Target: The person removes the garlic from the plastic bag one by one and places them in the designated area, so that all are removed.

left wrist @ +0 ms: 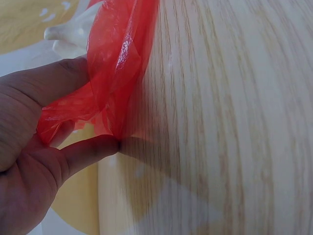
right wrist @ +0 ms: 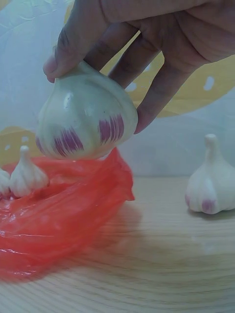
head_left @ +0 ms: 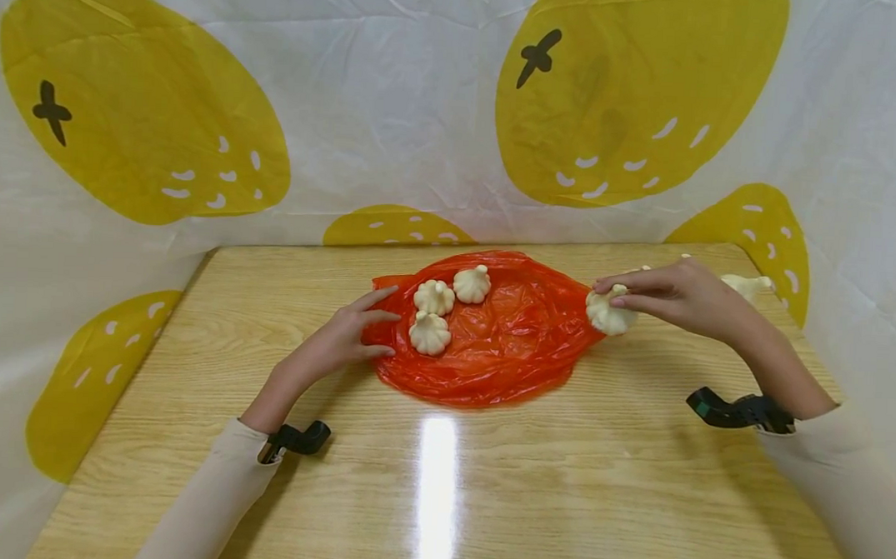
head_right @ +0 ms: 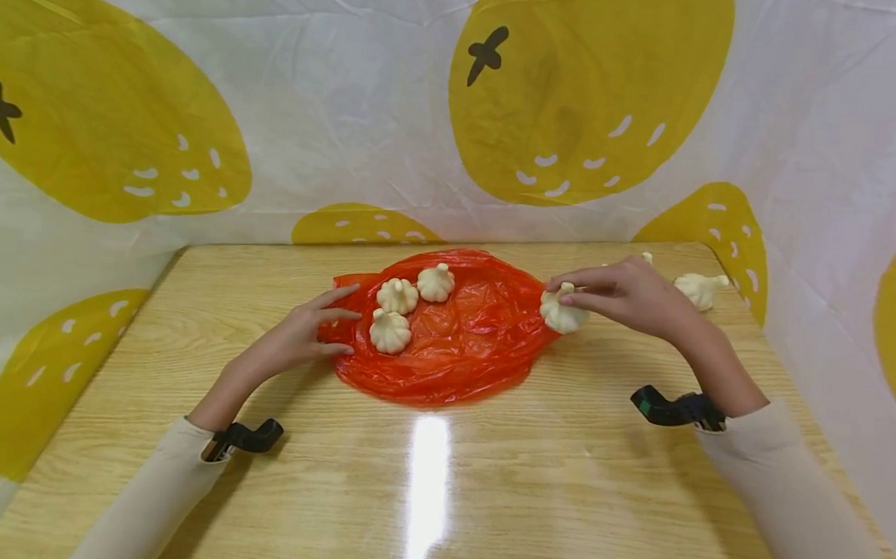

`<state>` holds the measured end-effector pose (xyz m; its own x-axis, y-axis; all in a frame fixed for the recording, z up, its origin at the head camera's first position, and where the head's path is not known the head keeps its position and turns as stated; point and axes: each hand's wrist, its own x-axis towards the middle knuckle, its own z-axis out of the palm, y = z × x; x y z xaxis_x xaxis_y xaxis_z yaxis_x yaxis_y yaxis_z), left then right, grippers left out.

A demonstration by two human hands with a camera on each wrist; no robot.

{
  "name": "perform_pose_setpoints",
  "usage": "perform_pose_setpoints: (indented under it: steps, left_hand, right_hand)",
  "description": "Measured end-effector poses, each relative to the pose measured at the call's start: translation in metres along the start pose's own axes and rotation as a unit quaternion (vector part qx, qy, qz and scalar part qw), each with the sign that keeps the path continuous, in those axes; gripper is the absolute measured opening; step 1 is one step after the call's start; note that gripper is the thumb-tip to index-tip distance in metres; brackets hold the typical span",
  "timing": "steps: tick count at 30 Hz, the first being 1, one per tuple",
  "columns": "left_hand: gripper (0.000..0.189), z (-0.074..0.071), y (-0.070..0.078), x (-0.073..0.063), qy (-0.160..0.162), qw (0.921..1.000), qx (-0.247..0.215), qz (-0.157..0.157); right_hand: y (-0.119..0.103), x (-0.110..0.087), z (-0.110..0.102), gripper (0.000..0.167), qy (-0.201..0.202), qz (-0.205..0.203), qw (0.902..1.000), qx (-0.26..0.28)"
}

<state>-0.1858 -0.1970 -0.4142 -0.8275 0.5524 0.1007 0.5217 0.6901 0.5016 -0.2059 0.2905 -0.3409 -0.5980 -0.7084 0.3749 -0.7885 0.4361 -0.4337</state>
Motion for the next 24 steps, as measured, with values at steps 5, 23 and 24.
perform_pose_setpoints:
  steps: [5, 23, 24]
  left_hand:
    - [0.049, 0.000, -0.001, 0.000, 0.000, 1.0000, 0.001, 0.000]
    - [0.049, 0.000, 0.001, 0.000, 0.000, 0.9999, 0.010, 0.004]
    - [0.049, 0.000, 0.001, 0.000, 0.000, 0.9999, 0.011, 0.005]
  right_hand:
    - [0.002, -0.006, -0.004, 0.040, 0.013, -0.001, 0.9998, -0.013]
    - [0.012, -0.032, -0.012, 0.040, 0.043, 0.045, 0.9974, -0.038]
    - [0.013, -0.033, -0.013, 0.040, 0.045, 0.045, 0.9971, -0.041]
